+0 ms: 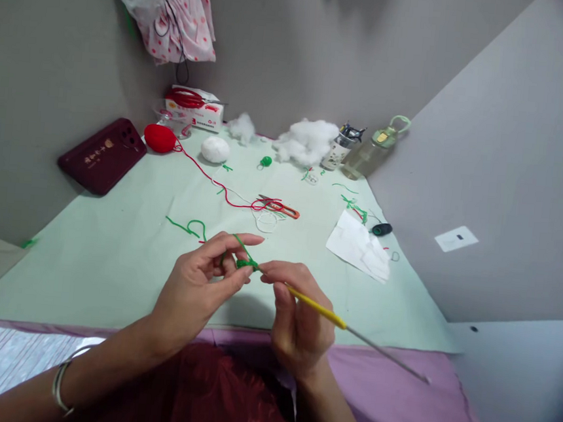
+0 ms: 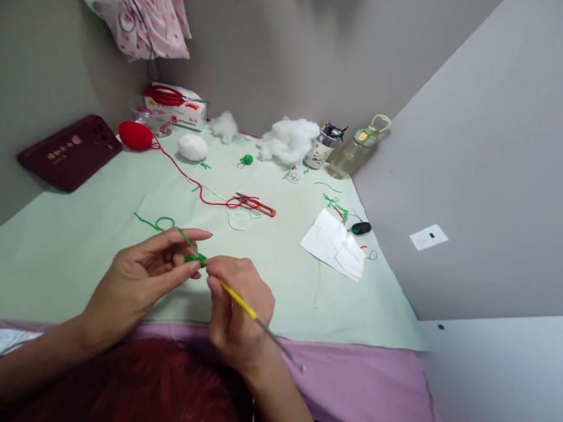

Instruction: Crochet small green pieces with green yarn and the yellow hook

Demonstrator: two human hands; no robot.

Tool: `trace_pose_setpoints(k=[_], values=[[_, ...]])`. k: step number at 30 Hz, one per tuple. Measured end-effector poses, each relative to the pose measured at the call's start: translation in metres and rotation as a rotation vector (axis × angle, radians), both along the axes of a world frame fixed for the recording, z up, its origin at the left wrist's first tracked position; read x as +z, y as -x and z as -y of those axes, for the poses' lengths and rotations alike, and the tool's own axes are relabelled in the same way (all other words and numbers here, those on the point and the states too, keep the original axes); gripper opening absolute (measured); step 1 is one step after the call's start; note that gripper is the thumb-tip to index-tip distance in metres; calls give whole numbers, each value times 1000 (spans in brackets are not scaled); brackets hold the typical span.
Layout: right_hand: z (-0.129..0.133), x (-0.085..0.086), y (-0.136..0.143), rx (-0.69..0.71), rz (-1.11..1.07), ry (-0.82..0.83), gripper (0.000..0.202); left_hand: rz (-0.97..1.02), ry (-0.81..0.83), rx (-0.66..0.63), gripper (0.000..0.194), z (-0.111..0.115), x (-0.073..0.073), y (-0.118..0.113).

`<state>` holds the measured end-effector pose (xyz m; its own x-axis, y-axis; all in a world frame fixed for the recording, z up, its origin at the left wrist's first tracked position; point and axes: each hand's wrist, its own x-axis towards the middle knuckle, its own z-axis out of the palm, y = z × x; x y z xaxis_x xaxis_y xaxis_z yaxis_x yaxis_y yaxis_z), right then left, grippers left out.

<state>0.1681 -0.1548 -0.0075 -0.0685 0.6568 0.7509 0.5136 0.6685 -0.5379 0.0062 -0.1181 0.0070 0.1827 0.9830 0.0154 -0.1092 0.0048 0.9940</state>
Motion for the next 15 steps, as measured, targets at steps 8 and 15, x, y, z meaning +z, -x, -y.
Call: trace_pose_setpoints(k=[8,15], values=[[-2,-6,1,15,-200,-5,28,131,123,-94,35,0,-6,3],[-4,-1,0,118,-550,245,23,224,233,-167,31,-4,-5,6]])
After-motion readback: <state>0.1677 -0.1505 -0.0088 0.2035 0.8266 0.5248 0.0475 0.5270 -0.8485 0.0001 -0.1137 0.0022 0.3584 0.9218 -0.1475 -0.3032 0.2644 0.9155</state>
